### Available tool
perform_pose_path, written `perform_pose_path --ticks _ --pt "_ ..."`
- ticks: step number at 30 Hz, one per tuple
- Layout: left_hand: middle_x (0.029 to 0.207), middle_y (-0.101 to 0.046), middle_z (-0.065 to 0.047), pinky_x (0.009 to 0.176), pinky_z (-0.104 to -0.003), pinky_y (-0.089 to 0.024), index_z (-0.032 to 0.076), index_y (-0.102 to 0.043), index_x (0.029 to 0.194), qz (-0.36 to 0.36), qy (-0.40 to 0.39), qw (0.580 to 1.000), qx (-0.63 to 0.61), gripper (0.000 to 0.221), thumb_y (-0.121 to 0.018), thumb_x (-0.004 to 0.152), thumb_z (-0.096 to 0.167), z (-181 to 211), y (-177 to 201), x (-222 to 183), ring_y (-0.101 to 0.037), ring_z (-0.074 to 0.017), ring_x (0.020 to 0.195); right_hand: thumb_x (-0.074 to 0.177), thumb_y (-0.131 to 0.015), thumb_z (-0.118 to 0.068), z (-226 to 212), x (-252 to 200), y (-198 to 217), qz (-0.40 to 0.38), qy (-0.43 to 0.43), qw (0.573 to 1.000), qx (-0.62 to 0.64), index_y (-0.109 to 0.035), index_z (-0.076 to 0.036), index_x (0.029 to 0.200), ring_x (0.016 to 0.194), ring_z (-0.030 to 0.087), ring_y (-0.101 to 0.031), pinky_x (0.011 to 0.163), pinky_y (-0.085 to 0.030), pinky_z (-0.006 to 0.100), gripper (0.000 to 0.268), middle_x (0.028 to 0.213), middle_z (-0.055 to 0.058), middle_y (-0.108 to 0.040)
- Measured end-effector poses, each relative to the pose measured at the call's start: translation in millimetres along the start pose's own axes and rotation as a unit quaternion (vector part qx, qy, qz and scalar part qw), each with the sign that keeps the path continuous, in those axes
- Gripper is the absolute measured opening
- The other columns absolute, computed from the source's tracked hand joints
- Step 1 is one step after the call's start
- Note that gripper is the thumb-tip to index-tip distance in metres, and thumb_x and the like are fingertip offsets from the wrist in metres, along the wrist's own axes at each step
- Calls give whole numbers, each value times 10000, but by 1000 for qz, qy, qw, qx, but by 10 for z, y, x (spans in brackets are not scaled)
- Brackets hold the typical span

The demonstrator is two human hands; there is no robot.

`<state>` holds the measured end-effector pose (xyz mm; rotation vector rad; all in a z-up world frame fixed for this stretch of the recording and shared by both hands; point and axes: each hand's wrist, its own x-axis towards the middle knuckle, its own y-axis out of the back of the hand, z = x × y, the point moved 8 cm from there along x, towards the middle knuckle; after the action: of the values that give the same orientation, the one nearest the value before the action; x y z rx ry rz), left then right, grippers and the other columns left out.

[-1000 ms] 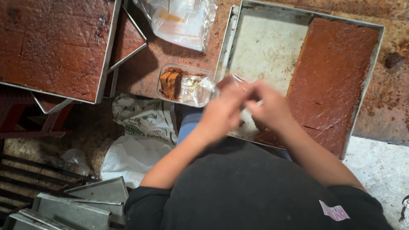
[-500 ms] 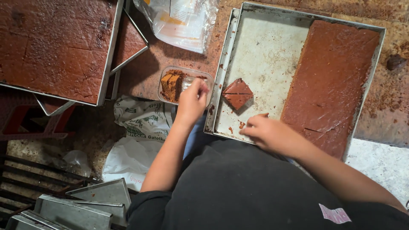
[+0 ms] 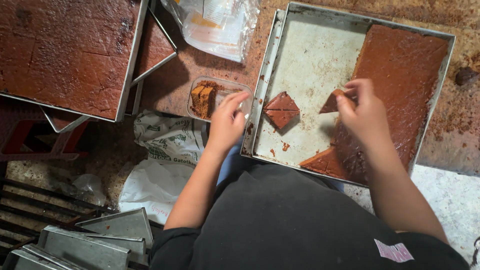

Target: Wrapping individual pieces of bread or cake in plastic film and placing them into a container

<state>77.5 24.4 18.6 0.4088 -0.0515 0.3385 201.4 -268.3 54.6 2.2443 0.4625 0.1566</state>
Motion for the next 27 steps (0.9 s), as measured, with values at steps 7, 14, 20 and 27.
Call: perform_pose_path --ticks 7,14,20,27 --pt "1397 -583 -146 1093 -578 -458 79 -596 1400 -156 -23 987 23 641 -549 775 -58 396 -386 -24 -577 -429 1291 953 -627 38 -990 -208 -321 -60 122 964 227 -695 -69 1118 1047 304 -703 896 -588 408 208 1179 125 -683" --pt "1468 -475 -198 1016 -561 -548 76 -454 1522 -74 -174 979 75 715 -558 832 -80 797 -478 -193 -596 -472 1244 811 -705 -64 -576 -120 -697 -135 68 983 108 -600 -75 1223 974 429 -702 819 -575 525 425 1046 189 -661" --pt "1492 -426 -181 875 -550 -622 89 -460 1509 -93 -211 971 69 719 -571 815 -62 779 -750 -283 -629 -466 1239 771 -755 -54 -510 -269 -565 -114 173 972 110 -605 -59 1209 906 365 -703 762 -581 453 463 1010 154 -664" --pt "1513 -445 -156 820 -515 -650 99 -444 1537 -128 -266 955 35 788 -595 778 -52 981 -872 -324 -656 -424 1219 709 -828 -41 -488 -450 -395 -28 142 984 108 -471 -57 1432 953 385 -721 830 -560 464 806 1070 212 -709"
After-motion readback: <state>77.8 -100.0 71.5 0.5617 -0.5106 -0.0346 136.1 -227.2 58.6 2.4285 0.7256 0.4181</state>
